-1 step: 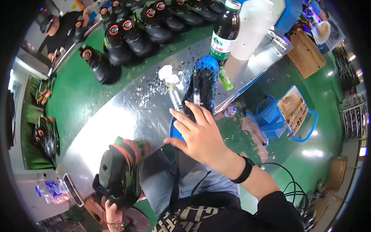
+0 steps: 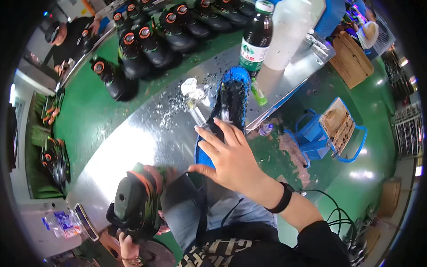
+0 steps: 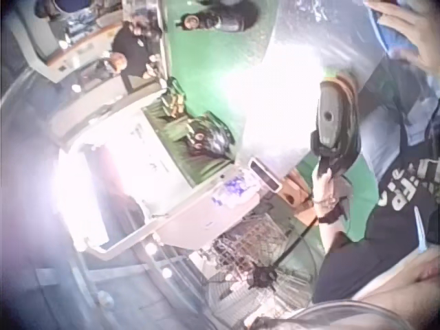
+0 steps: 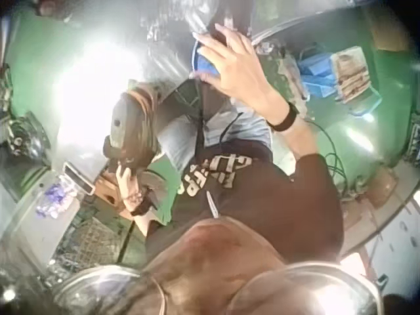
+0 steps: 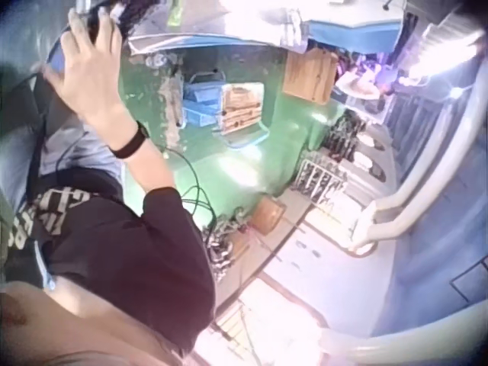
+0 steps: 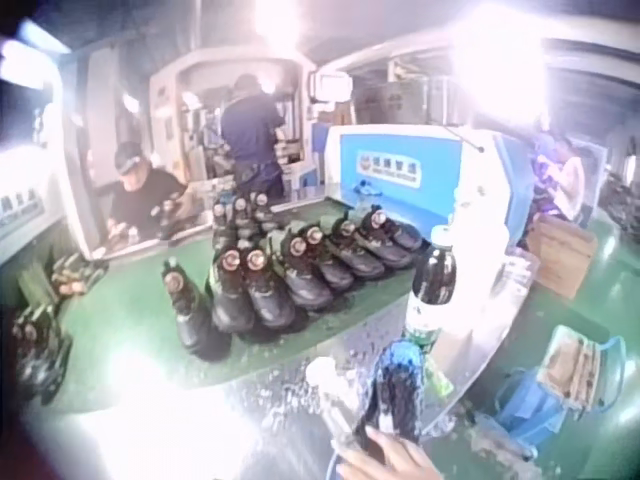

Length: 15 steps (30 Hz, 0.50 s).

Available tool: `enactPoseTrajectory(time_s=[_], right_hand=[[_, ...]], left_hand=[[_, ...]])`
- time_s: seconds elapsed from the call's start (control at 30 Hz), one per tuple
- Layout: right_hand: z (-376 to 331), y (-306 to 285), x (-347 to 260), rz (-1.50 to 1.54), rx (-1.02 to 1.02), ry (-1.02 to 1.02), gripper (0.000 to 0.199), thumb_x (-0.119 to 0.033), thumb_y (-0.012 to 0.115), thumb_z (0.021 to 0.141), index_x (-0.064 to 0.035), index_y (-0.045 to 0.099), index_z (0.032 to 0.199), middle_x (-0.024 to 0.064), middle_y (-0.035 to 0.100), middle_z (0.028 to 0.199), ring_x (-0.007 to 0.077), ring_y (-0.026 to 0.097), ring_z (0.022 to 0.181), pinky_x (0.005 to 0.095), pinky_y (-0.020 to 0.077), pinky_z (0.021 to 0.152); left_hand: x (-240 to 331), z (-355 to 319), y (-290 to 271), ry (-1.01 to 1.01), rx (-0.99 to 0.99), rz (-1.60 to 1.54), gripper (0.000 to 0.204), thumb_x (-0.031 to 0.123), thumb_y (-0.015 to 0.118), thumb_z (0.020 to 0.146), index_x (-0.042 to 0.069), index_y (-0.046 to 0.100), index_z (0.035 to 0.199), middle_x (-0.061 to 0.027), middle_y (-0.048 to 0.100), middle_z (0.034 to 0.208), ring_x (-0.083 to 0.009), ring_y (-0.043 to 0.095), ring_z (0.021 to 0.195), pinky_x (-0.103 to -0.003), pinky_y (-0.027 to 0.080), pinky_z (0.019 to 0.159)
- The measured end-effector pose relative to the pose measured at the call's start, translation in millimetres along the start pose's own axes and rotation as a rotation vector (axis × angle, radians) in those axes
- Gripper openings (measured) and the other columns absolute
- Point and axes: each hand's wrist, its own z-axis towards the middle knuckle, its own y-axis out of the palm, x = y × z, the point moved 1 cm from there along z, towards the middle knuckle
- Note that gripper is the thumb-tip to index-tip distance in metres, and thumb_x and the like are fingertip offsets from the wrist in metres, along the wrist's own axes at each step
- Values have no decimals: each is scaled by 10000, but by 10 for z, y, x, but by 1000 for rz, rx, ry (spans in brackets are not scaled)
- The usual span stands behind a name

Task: Apply adhesive to shoe components using a syringe-like applicator.

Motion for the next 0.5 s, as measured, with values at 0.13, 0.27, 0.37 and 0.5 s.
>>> enactPoseTrajectory(time_s=[0.13,0.27,0.37,0.5], right_hand=[[-29,-52,235,-7,78,66,593,-563,580,777,-58,612,1085,91,499,1296,371,442,1151,493,355,958],[44,72,378,-131,31,84,601,-548,610,752,-65,607,1109,91,501,1283,353,452,1122,447,375,929],[77,103,440,-206,74,-16,490,-496,636,750,-49,641,953,60,582,1066,252,518,932,364,407,781],[95,65,470,-284,146,-133,397,-454,642,757,-62,618,819,28,573,947,196,505,805,312,406,693]], left_hand=[[362,429,-67,155,-120,258,408,175,432,872,-39,503,1212,-138,574,1163,-229,576,1042,-359,478,873],[701,852,307,313,-59,53,448,304,394,917,-21,516,1200,-134,576,1164,-259,573,1045,-395,458,914],[962,1115,628,418,27,-62,436,309,457,905,-33,499,1171,-139,584,1112,-247,582,1006,-374,464,887],[1204,1181,1162,637,-118,13,525,333,577,838,-37,452,1190,-171,581,1075,-252,585,985,-355,480,856]])
